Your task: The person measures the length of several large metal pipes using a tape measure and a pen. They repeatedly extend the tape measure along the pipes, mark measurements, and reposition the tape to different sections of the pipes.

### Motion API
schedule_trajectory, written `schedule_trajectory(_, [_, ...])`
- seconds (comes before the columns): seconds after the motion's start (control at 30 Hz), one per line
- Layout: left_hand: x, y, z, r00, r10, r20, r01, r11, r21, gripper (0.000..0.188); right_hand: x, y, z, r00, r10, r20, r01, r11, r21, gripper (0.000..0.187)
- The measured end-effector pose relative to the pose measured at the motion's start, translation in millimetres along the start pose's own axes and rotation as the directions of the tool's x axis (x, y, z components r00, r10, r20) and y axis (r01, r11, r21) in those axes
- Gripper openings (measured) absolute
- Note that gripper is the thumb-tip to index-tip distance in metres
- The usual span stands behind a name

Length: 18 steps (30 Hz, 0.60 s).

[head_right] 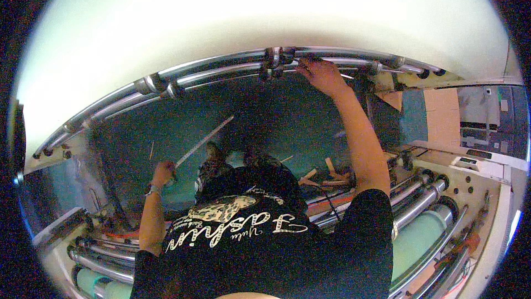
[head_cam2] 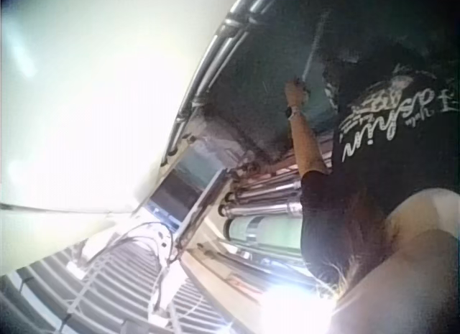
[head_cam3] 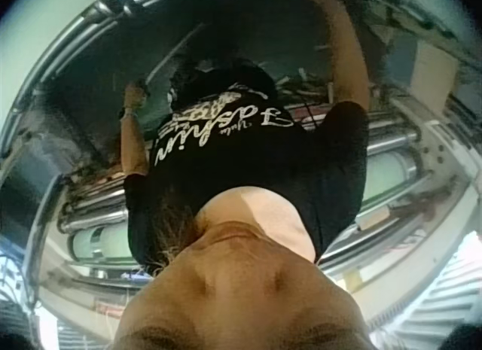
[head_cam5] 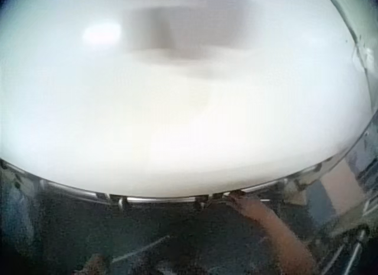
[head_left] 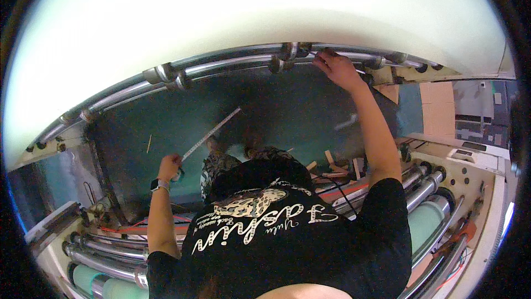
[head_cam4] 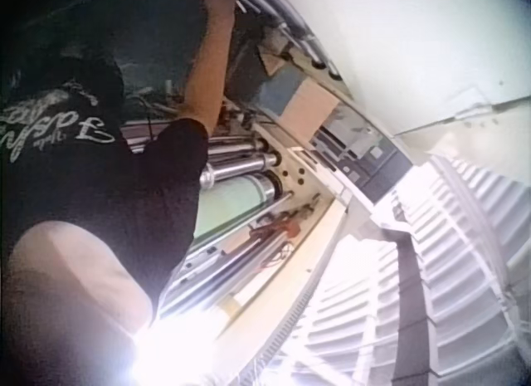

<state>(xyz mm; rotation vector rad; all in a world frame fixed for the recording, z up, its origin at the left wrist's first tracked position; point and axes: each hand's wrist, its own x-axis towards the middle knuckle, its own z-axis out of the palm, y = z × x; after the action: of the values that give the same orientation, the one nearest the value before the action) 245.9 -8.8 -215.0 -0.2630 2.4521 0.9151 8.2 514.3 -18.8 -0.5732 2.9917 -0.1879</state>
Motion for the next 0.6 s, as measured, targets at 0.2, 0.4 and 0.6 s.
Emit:
schedule_trajectory(0.2, [11,10,41,0.978,0.15,-0.143,-0.15,0.989,0.005,0.02,9,-4,-14,0.987,-0.155,-0.052,0.138,0.961,-0.241,0.022])
schedule_trajectory(0.4, [24,25,58,0.999,0.025,-0.02,-0.026,0.998,-0.064,0.022,28,12,-13,0.813,-0.554,-0.178,0.404,0.758,-0.512,0.025])
schedule_trajectory(0.6, [20,2,76,0.984,0.011,-0.176,-0.029,0.994,-0.101,0.021,27,-6,-30,0.955,-0.03,0.296,0.086,0.98,-0.178,0.026])
